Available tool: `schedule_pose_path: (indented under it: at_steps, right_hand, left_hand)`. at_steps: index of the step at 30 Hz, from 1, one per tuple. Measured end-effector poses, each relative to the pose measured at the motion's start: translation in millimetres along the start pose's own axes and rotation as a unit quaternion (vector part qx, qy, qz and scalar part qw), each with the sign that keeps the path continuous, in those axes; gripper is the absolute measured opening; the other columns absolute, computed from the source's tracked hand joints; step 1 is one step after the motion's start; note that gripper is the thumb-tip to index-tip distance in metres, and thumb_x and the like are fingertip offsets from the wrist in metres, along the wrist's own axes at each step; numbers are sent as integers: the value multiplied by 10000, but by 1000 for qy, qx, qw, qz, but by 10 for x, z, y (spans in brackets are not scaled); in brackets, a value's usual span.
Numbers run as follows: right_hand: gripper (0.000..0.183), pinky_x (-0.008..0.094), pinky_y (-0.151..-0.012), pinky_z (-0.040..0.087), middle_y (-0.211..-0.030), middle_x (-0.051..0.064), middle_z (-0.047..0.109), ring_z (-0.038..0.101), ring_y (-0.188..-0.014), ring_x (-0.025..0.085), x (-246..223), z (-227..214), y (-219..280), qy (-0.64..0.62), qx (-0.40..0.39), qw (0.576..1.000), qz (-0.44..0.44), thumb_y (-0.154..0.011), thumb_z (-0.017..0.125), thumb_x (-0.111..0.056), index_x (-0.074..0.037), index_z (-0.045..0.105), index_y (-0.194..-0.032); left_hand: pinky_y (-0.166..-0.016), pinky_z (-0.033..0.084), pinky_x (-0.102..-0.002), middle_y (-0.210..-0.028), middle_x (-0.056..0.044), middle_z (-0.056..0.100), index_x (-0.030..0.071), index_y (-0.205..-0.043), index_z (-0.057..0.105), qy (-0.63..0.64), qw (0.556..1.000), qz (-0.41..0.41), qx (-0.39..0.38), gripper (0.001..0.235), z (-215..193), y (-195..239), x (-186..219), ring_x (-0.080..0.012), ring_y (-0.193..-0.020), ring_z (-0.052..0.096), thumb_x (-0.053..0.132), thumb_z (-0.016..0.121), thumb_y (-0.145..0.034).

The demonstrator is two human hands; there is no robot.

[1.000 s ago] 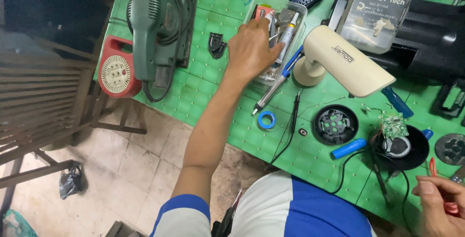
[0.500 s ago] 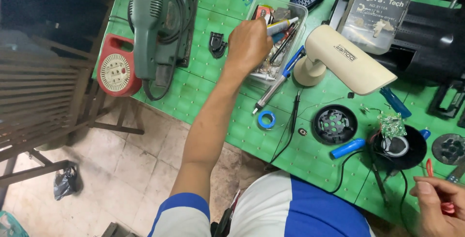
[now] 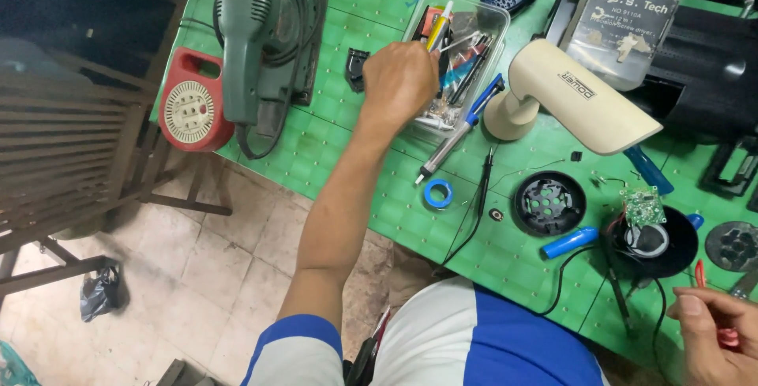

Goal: Soldering wires to a small electronic circuit board and testing the connections with a multimeter.

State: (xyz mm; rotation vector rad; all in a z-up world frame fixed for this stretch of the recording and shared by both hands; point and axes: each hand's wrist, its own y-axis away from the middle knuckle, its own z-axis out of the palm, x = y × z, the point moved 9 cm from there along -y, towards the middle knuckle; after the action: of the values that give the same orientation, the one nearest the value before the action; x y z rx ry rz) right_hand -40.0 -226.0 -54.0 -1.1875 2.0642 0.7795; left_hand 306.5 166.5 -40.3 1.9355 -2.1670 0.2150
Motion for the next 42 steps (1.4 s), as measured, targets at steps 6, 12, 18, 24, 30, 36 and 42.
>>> schedule_pose_path:
  at_steps: [6, 12, 18, 24, 30, 36, 42]
  right_hand:
    - [238, 272, -529, 280, -929, 182, 647, 383, -551, 166, -55, -1, 22, 18, 23, 999, -16, -1249, 618, -126, 93, 686, -1309]
    - [250, 252, -517, 280, -920, 191, 654, 385, -534, 151, -29, 15, -8, 15, 14, 999, -27, -1232, 602, -117, 109, 687, -1297]
    - [221, 304, -548, 356, -944, 224, 657, 509, -628, 237, -79, -14, 46, 35, 14, 998, -41, -1225, 608, -64, 133, 676, -1297]
    - [219, 278, -528, 299, -920, 183, 640, 423, -562, 185, -74, -23, 62, 27, 25, 999, -3, -1247, 605, -97, 105, 680, -1289]
    - [210, 286, -601, 346, -935, 202, 650, 483, -644, 205, -54, -1, 40, 19, 29, 999, -19, -1255, 612, -78, 117, 679, -1299]
    - [193, 290, -594, 358, -930, 232, 662, 509, -642, 222, -192, 3, 58, 30, 33, 999, -26, -1239, 613, -40, 131, 683, -1293]
    - [183, 270, -573, 331, -921, 206, 652, 472, -621, 195, -184, 6, 86, 28, 50, 998, -12, -1268, 636, -67, 108, 685, -1294]
  left_hand:
    - [-450, 530, -496, -704, -81, 735, -55, -1246, 527, -39, 999, 17, 33, 549, -237, 55, 125, -339, -602, 715, 334, 769, -942]
    - [-774, 592, -547, -1325, -243, 558, 74, -1504, 335, -93, 994, 52, 29, 1031, -7, 28, 389, -416, -1127, 595, 619, 878, -818]
    - [-704, 624, -422, -1376, -361, 542, 23, -1635, 17, -72, 991, -19, -107, 1044, 127, -16, 433, -457, -1039, 639, 134, 705, -858]
    - [-339, 454, -331, -723, -131, 595, 9, -1592, 223, 2, 999, 36, -29, 1023, 78, -112, 365, -237, -452, 531, -120, 704, -698]
    - [-502, 523, -486, -731, -106, 637, 4, -1496, 305, 52, 996, 71, -26, 913, 57, -181, 233, -328, -617, 623, -6, 818, -741]
    - [-613, 505, -554, -827, -173, 692, 30, -1525, 298, 47, 994, 93, -45, 892, 62, -190, 190, -407, -810, 649, -45, 716, -741]
    - [-505, 532, -397, -708, -66, 574, 27, -1535, 341, 72, 992, 77, -69, 924, -41, -88, 262, -263, -627, 561, -254, 587, -689]
